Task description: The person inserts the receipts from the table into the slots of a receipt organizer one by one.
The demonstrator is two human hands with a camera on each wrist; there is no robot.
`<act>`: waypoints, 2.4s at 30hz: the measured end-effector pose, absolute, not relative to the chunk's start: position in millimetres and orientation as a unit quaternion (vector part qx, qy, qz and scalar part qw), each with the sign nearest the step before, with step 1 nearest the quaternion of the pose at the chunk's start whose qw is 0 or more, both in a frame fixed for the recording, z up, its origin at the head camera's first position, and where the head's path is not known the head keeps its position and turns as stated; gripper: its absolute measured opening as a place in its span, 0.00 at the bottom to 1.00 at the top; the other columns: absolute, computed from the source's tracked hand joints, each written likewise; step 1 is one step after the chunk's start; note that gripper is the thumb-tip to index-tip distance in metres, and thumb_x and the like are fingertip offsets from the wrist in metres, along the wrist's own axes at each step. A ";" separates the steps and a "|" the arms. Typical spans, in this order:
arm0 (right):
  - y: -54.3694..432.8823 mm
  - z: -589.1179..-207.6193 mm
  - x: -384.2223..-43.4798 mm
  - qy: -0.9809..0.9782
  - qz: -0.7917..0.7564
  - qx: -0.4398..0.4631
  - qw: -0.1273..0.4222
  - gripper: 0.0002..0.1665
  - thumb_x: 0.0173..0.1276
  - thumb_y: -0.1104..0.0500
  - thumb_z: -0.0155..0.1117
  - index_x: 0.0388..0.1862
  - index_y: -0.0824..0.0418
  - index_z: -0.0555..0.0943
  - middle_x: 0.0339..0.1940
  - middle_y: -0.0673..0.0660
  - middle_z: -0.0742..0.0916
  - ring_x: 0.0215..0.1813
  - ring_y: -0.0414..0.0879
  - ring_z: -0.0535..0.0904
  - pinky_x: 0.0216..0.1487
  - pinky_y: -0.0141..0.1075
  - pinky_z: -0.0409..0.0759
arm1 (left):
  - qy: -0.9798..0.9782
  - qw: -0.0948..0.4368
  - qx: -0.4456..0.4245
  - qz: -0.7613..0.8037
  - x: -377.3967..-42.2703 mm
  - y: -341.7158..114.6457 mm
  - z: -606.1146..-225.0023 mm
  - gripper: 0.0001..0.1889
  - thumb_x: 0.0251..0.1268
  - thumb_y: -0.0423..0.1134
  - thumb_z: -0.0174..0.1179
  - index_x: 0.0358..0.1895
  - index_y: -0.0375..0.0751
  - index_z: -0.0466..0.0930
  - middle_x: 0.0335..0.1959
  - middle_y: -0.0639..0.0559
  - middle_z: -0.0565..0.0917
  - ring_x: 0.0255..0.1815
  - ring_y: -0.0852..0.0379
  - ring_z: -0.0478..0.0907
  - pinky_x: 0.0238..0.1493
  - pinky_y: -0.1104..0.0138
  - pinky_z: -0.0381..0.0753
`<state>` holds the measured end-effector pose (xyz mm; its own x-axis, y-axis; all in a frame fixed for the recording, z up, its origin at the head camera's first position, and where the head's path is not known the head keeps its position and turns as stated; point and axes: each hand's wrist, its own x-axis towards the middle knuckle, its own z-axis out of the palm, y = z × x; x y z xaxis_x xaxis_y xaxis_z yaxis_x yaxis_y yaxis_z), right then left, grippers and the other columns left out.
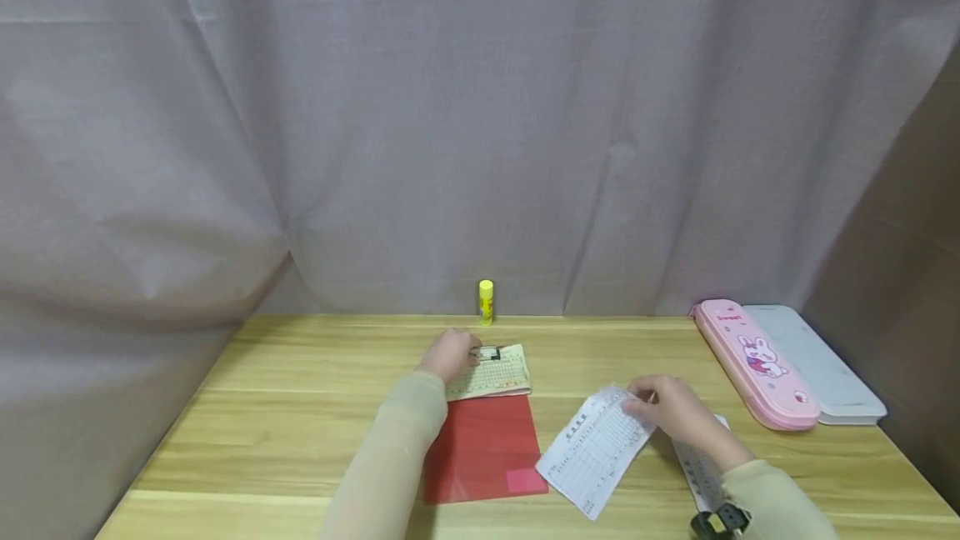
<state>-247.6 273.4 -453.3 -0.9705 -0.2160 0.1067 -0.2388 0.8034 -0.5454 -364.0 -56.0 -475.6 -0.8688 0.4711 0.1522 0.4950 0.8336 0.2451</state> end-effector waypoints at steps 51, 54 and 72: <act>147.0 -477.8 -295.2 -0.792 0.599 -0.076 -0.091 0.08 0.60 0.66 0.63 0.32 0.74 0.78 0.20 0.54 0.80 0.16 0.37 0.70 0.18 0.25 0.74 | -0.956 0.050 -0.262 -0.126 -366.1 -57.6 -476.7 0.06 0.58 0.36 0.66 0.39 0.44 0.86 0.35 0.53 0.87 0.39 0.56 0.83 0.44 0.65 0.82; 141.8 -478.7 -298.2 -0.787 0.604 -0.076 -0.099 0.07 0.60 0.67 0.63 0.29 0.72 0.77 0.17 0.53 0.77 0.15 0.36 0.70 0.18 0.24 0.74 | -0.954 0.060 -0.268 -0.120 -366.0 -57.6 -476.7 0.05 0.57 0.35 0.66 0.37 0.43 0.87 0.34 0.53 0.87 0.38 0.56 0.83 0.43 0.66 0.82; 126.0 -481.0 -306.0 -0.799 0.584 -0.096 -0.101 0.05 0.60 0.69 0.61 0.27 0.69 0.74 0.13 0.53 0.77 0.13 0.37 0.71 0.15 0.25 0.75 | -0.953 0.051 -0.269 -0.129 -366.3 -58.6 -475.5 0.10 0.57 0.38 0.67 0.42 0.43 0.86 0.38 0.52 0.87 0.42 0.56 0.83 0.46 0.66 0.81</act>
